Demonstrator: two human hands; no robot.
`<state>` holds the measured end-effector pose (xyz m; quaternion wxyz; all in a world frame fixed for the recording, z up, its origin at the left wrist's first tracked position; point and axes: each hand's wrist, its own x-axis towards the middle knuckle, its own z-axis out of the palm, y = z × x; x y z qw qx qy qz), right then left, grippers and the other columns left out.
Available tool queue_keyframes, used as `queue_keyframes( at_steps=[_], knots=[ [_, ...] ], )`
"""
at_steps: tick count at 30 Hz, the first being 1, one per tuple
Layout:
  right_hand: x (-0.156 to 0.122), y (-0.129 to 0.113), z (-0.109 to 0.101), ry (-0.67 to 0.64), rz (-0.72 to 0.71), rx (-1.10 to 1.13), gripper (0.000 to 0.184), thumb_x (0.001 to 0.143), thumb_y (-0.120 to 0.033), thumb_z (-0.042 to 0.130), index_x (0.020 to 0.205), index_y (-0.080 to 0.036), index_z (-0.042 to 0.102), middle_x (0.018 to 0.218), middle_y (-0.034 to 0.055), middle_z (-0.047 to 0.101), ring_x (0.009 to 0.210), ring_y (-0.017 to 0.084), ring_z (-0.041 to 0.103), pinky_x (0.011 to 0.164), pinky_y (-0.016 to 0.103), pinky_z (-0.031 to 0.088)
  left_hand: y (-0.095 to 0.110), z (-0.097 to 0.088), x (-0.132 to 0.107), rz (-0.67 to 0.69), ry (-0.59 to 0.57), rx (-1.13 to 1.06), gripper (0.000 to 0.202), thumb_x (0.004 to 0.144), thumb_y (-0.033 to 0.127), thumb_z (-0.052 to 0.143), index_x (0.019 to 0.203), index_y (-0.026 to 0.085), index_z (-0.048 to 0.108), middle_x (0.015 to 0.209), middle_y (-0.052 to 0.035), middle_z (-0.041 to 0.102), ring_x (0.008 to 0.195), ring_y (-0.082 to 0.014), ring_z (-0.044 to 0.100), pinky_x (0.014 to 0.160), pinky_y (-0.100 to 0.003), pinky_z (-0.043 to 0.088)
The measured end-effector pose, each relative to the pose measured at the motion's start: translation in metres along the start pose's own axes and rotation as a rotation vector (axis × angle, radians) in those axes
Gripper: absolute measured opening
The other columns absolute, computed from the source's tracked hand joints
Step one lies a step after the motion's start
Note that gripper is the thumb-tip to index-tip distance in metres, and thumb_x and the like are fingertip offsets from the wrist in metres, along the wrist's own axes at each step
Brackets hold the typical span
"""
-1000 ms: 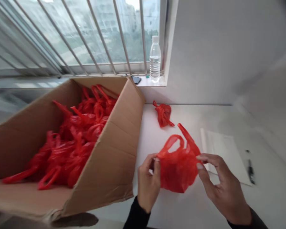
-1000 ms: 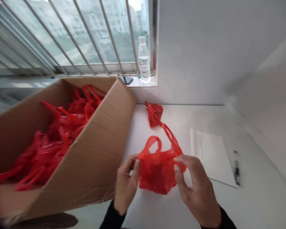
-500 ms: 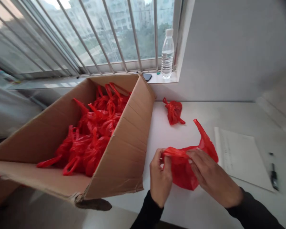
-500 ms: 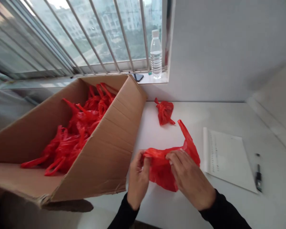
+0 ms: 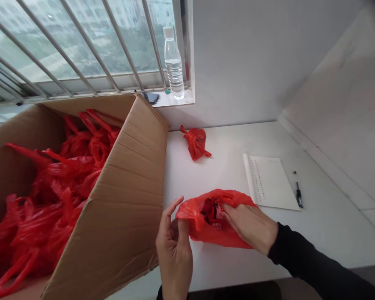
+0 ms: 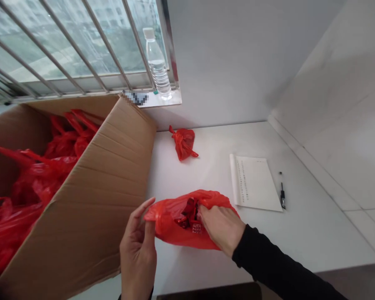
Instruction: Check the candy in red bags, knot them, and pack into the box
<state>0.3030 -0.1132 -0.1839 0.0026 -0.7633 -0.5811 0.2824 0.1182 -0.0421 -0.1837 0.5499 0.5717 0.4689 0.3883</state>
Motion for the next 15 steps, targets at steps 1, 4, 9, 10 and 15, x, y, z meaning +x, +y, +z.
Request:
queue_keyframes(
  at_steps=[1, 4, 9, 10, 15],
  knots=[
    [0.003, 0.000, 0.000, -0.012, 0.035, -0.042, 0.036, 0.105, -0.026, 0.034, 0.130, -0.017, 0.058, 0.088, 0.0103, 0.076, 0.081, 0.030, 0.075, 0.066, 0.037, 0.047, 0.002, 0.002, -0.005, -0.034, -0.012, -0.009, 0.050, 0.095, 0.051, 0.064, 0.138, 0.026, 0.058, 0.091, -0.0034, 0.078, 0.082, -0.0196, 0.074, 0.065, -0.023, 0.056],
    [0.012, 0.002, 0.003, -0.016, 0.073, -0.134, 0.051, 0.096, -0.019, 0.051, 0.146, -0.015, 0.046, 0.093, 0.0124, 0.076, 0.084, 0.032, 0.075, 0.064, 0.036, 0.046, 0.005, 0.007, -0.018, -0.102, 0.009, -0.028, 0.050, 0.093, 0.050, 0.067, 0.135, 0.024, 0.059, 0.075, -0.0005, 0.076, 0.067, -0.0171, 0.071, 0.060, -0.022, 0.053],
    [0.020, 0.005, 0.014, -0.016, 0.053, -0.188, 0.060, 0.088, -0.017, 0.063, 0.146, -0.016, 0.048, 0.095, 0.0113, 0.077, 0.086, 0.033, 0.075, 0.062, 0.035, 0.044, -0.011, 0.005, -0.022, 0.029, 0.005, 0.028, 0.025, 0.094, 0.043, 0.067, 0.112, 0.027, 0.074, 0.111, -0.0058, 0.078, 0.092, -0.0189, 0.074, 0.073, -0.023, 0.056],
    [0.021, 0.005, 0.015, -0.012, 0.053, -0.191, 0.057, 0.089, -0.016, 0.060, 0.145, -0.016, 0.049, 0.095, 0.0112, 0.077, 0.086, 0.033, 0.075, 0.061, 0.035, 0.043, -0.015, 0.003, -0.021, 0.063, 0.005, 0.052, 0.024, 0.095, 0.042, 0.066, 0.114, 0.029, 0.075, 0.118, -0.0054, 0.076, 0.100, -0.0197, 0.074, 0.081, -0.024, 0.057],
    [0.018, 0.003, 0.010, 0.020, 0.074, -0.181, 0.042, 0.096, -0.016, 0.048, 0.137, -0.016, 0.055, 0.098, 0.0110, 0.077, 0.088, 0.030, 0.075, 0.060, 0.035, 0.040, -0.024, -0.011, -0.014, 0.233, -0.052, 0.159, 0.028, 0.102, 0.029, 0.057, 0.123, 0.039, 0.073, 0.123, 0.0018, 0.076, 0.111, -0.0139, 0.071, 0.095, -0.019, 0.051]
  ],
)
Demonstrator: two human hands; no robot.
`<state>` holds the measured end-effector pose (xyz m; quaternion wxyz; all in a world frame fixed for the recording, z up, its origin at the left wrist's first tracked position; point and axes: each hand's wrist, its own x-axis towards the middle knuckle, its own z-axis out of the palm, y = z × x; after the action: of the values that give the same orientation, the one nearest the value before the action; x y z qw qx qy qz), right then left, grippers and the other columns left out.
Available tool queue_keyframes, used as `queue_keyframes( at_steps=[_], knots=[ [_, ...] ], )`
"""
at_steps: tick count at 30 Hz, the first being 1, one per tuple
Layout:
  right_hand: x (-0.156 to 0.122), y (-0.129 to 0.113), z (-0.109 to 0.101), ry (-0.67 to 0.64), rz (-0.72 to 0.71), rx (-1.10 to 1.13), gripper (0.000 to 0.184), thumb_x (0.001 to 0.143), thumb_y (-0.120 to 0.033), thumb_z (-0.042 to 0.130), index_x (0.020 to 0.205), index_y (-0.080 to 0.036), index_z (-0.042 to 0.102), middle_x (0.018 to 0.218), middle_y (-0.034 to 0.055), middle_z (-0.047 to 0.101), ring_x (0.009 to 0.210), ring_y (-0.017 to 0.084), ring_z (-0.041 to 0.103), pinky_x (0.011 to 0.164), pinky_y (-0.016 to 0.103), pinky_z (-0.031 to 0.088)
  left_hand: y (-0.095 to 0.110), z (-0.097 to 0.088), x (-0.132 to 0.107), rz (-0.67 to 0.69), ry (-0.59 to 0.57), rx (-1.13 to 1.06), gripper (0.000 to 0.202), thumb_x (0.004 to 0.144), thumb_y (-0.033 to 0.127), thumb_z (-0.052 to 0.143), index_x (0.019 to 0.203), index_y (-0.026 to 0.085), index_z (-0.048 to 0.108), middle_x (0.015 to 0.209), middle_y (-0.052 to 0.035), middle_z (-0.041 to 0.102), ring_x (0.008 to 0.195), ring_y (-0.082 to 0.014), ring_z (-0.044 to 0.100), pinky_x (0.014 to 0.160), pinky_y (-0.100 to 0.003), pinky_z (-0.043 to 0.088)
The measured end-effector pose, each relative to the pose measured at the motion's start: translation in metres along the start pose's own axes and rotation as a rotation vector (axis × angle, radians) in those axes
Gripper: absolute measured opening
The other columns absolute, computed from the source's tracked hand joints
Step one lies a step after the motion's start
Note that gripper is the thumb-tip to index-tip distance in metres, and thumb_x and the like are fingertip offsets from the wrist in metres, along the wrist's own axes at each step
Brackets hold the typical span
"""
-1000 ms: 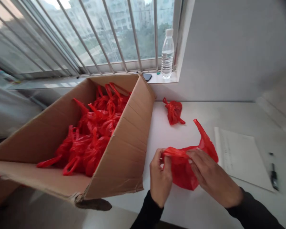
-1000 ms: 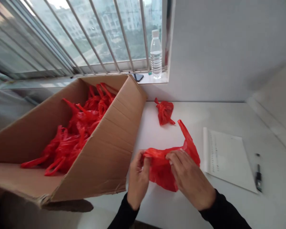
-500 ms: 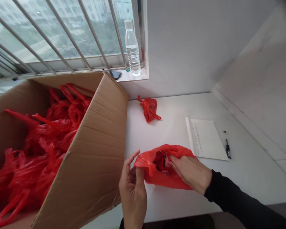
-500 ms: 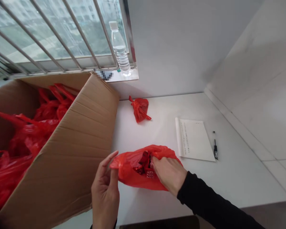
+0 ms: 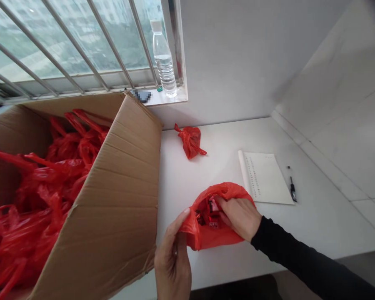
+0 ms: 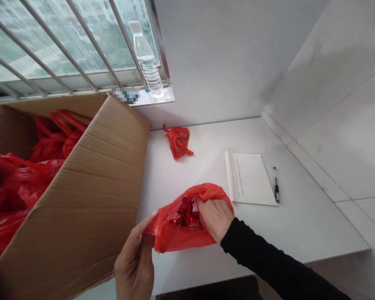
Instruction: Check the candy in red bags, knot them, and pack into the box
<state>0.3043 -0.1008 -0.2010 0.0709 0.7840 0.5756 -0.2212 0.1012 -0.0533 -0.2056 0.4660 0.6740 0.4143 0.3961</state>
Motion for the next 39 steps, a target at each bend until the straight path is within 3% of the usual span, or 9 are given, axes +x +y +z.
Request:
queue_keyframes(
  at_steps=[8, 13, 16, 19, 22, 27, 32, 35, 39],
  knots=[
    [-0.023, -0.002, -0.016, 0.010, 0.073, -0.008, 0.037, 0.098, -0.019, 0.047, 0.134, -0.018, 0.057, 0.106, 0.0115, 0.076, 0.090, 0.030, 0.074, 0.066, 0.036, 0.043, 0.020, 0.004, 0.004, -0.186, -0.023, -0.058, 0.030, 0.090, 0.044, 0.070, 0.113, 0.027, 0.062, 0.109, -0.0020, 0.068, 0.095, -0.0170, 0.065, 0.083, -0.023, 0.052],
    [-0.030, 0.000, -0.016, -0.117, -0.011, -0.004, 0.017, 0.096, -0.022, 0.053, 0.104, -0.019, 0.068, 0.095, 0.0098, 0.078, 0.090, 0.029, 0.074, 0.069, 0.036, 0.045, 0.035, 0.020, 0.003, -0.265, 0.003, -0.031, 0.037, 0.085, 0.045, 0.074, 0.111, 0.028, 0.054, 0.103, 0.0006, 0.066, 0.091, -0.0166, 0.063, 0.085, -0.027, 0.047],
    [-0.020, 0.001, -0.010, -0.098, -0.037, 0.013, 0.015, 0.089, -0.013, 0.059, 0.100, -0.019, 0.067, 0.080, 0.0061, 0.077, 0.077, 0.027, 0.074, 0.061, 0.034, 0.042, 0.036, 0.022, 0.005, -0.205, 0.015, -0.036, 0.020, 0.090, 0.039, 0.071, 0.098, 0.026, 0.059, 0.089, 0.0033, 0.063, 0.081, -0.0135, 0.060, 0.077, -0.023, 0.047],
    [-0.004, 0.003, -0.005, -0.078, -0.033, 0.006, 0.037, 0.072, -0.004, 0.068, 0.107, -0.015, 0.065, 0.079, 0.0080, 0.077, 0.076, 0.030, 0.075, 0.055, 0.034, 0.038, 0.033, 0.019, 0.004, -0.107, 0.020, -0.025, 0.005, 0.094, 0.031, 0.065, 0.097, 0.027, 0.067, 0.087, 0.0039, 0.065, 0.072, -0.0116, 0.057, 0.072, -0.022, 0.047],
    [0.011, 0.007, 0.001, -0.062, -0.027, 0.004, 0.051, 0.065, -0.004, 0.074, 0.114, -0.012, 0.063, 0.085, 0.0119, 0.077, 0.083, 0.034, 0.075, 0.057, 0.033, 0.041, 0.033, 0.017, -0.003, -0.052, -0.027, 0.005, 0.020, 0.094, 0.025, 0.062, 0.111, 0.032, 0.071, 0.081, 0.0052, 0.068, 0.060, -0.0112, 0.053, 0.062, -0.023, 0.046],
    [0.027, 0.012, 0.009, -0.024, -0.007, 0.008, 0.042, 0.081, -0.013, 0.069, 0.122, -0.013, 0.061, 0.095, 0.0141, 0.077, 0.090, 0.032, 0.075, 0.066, 0.034, 0.047, 0.047, 0.025, -0.010, 0.072, -0.082, 0.156, 0.033, 0.093, 0.027, 0.061, 0.123, 0.037, 0.070, 0.081, 0.0034, 0.071, 0.070, -0.0169, 0.063, 0.073, -0.029, 0.050],
    [0.028, 0.013, 0.007, 0.031, -0.003, 0.029, 0.027, 0.094, -0.012, 0.050, 0.117, -0.013, 0.064, 0.096, 0.0157, 0.077, 0.088, 0.031, 0.074, 0.066, 0.035, 0.046, 0.058, 0.030, 0.003, 0.074, -0.167, 0.125, 0.019, 0.082, 0.039, 0.077, 0.091, 0.027, 0.066, 0.072, 0.0033, 0.062, 0.066, -0.0164, 0.056, 0.065, -0.028, 0.043],
    [0.025, 0.014, 0.003, 0.082, -0.014, 0.059, 0.022, 0.093, -0.009, 0.048, 0.101, -0.014, 0.068, 0.095, 0.0140, 0.076, 0.090, 0.029, 0.073, 0.067, 0.034, 0.043, 0.055, 0.026, 0.006, -0.039, -0.071, 0.102, 0.018, 0.089, 0.038, 0.071, 0.082, 0.025, 0.061, 0.072, 0.0026, 0.060, 0.068, -0.0146, 0.056, 0.066, -0.025, 0.045],
    [0.023, 0.015, 0.002, 0.126, -0.038, 0.113, 0.023, 0.091, -0.007, 0.049, 0.086, -0.016, 0.069, 0.086, 0.0090, 0.075, 0.083, 0.024, 0.070, 0.066, 0.032, 0.041, 0.057, 0.018, -0.001, -0.248, 0.139, -0.103, 0.021, 0.088, 0.040, 0.074, 0.101, 0.026, 0.066, 0.094, -0.0012, 0.070, 0.084, -0.0151, 0.067, 0.073, -0.020, 0.054]
  ],
)
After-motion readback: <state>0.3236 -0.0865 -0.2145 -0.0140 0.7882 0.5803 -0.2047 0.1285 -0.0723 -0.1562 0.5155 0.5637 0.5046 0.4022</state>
